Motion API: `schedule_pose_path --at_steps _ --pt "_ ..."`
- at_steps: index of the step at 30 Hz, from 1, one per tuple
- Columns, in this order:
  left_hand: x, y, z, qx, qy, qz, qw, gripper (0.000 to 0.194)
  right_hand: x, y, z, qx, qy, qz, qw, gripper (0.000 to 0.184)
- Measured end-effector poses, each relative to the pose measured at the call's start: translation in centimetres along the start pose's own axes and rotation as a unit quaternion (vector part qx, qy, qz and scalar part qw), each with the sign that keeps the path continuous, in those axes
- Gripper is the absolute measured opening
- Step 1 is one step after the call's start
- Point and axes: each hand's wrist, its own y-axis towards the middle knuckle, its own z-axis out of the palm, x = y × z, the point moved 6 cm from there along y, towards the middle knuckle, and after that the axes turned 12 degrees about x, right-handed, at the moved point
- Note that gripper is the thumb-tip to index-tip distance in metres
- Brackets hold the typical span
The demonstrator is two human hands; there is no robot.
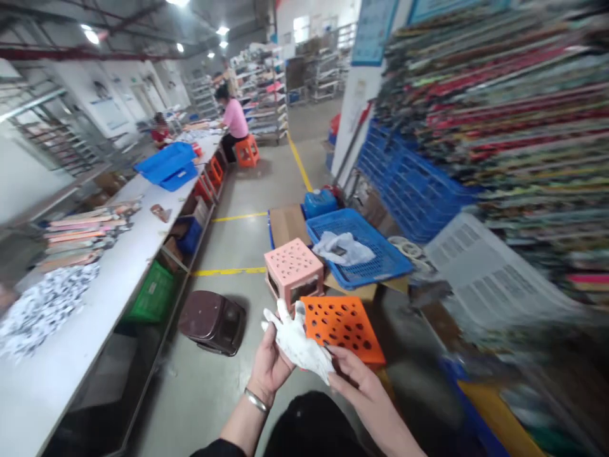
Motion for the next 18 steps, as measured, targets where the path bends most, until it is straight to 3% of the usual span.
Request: schedule_pose_path --at_steps 3,7,10,16,18 --pt "-3.9 -1.5 -0.2 -0.012 0.002 0.092 0.996 0.05 1.2 3.4 2.4 0.019 0.099 0.036 0.994 0.073" --pt "-6.8 -4.6 -1.1 -0.046 -0.017 0.146 0.988 0.046 2.4 7.0 5.5 0.029 0.206 0.084 0.974 0.083" --pt "-7.8 -7.1 -1.4 -0.08 -0.045 0.184 0.979 0.044 3.0 8.8 8.2 0.087 0.205 0.112 0.968 0.081" --pt "-9.2 -11.6 -0.7 -0.154 -0.042 0.281 0.946 0.039 1.7 10.7 14.8 0.241 0.182 0.154 0.941 0.072" --pt "-9.5 -14.2 -1.5 -0.239 -0.033 0.295 0.925 0.041 1.6 11.7 17.1 0.272 0.153 0.159 0.937 0.081"
